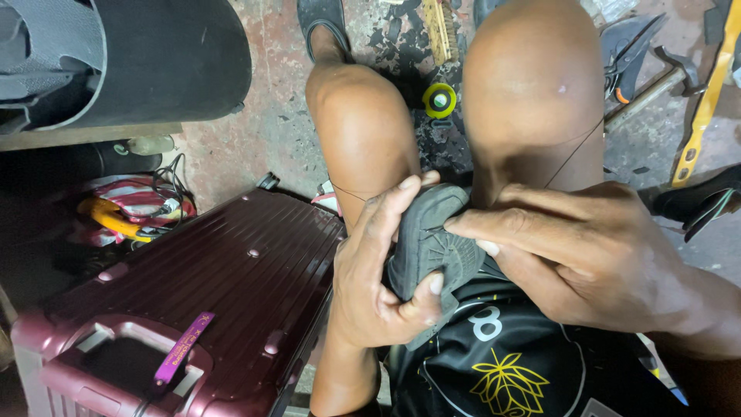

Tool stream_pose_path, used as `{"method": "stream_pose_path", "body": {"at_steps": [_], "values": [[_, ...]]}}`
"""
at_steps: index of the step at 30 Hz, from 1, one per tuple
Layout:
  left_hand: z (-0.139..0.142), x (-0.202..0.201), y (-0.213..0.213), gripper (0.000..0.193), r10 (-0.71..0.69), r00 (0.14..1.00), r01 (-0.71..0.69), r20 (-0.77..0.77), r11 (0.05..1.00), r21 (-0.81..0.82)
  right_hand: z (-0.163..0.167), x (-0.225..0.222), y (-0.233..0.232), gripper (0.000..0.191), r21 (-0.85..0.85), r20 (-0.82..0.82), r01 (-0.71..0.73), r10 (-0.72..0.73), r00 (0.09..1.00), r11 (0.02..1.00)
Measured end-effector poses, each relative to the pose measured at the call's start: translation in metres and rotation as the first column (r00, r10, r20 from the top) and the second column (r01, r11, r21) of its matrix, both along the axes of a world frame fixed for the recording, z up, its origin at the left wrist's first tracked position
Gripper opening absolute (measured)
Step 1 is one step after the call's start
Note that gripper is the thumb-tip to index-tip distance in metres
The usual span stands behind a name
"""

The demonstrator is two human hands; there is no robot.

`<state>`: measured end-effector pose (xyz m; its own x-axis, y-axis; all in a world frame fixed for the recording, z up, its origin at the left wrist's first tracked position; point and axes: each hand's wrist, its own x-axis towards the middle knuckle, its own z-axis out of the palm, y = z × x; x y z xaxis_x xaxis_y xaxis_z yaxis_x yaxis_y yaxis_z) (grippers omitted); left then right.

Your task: The person sits on the floor and sews a black shoe using a curved awl and thread. They repeatedly pierce the sole and upper, pull the thread through, and tighten stitches along the shoe's edge.

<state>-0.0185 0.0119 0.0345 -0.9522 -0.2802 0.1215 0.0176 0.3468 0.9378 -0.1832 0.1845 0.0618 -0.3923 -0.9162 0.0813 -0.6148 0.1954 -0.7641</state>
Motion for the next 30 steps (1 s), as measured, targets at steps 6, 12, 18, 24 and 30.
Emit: {"method": "stream_pose_path", "body": {"at_steps": [6, 12, 18, 24, 30], "values": [[0.005, -0.009, 0.009, 0.068, 0.059, 0.998, -0.061, -0.014, 0.981, -0.187, 0.004, -0.002, 0.008, 0.038, 0.073, -0.044, 0.011, -0.007, 0.999, 0.997], [0.006, -0.023, 0.022, 0.07, 0.08, 0.997, -0.082, -0.018, 0.947, -0.31, 0.012, -0.01, 0.019, 0.038, 0.07, -0.179, 0.006, 0.007, 0.984, 0.998], [-0.005, -0.051, 0.039, 0.073, 0.103, 0.991, -0.074, 0.086, 0.953, -0.294, -0.016, -0.049, 0.027, 0.029, 0.075, -0.125, -0.026, 0.036, 0.992, 0.997], [-0.018, -0.062, 0.033, 0.056, -0.027, 0.946, -0.025, 0.324, 0.988, 0.155, -0.032, -0.068, 0.044, 0.03, 0.106, -0.027, -0.087, 0.09, 0.996, 0.991], [-0.043, -0.076, -0.005, 0.053, -0.307, 0.919, 0.135, 0.246, 0.834, 0.535, -0.026, -0.07, 0.039, 0.031, 0.214, -0.033, -0.091, 0.1, 0.994, 0.973]]}}
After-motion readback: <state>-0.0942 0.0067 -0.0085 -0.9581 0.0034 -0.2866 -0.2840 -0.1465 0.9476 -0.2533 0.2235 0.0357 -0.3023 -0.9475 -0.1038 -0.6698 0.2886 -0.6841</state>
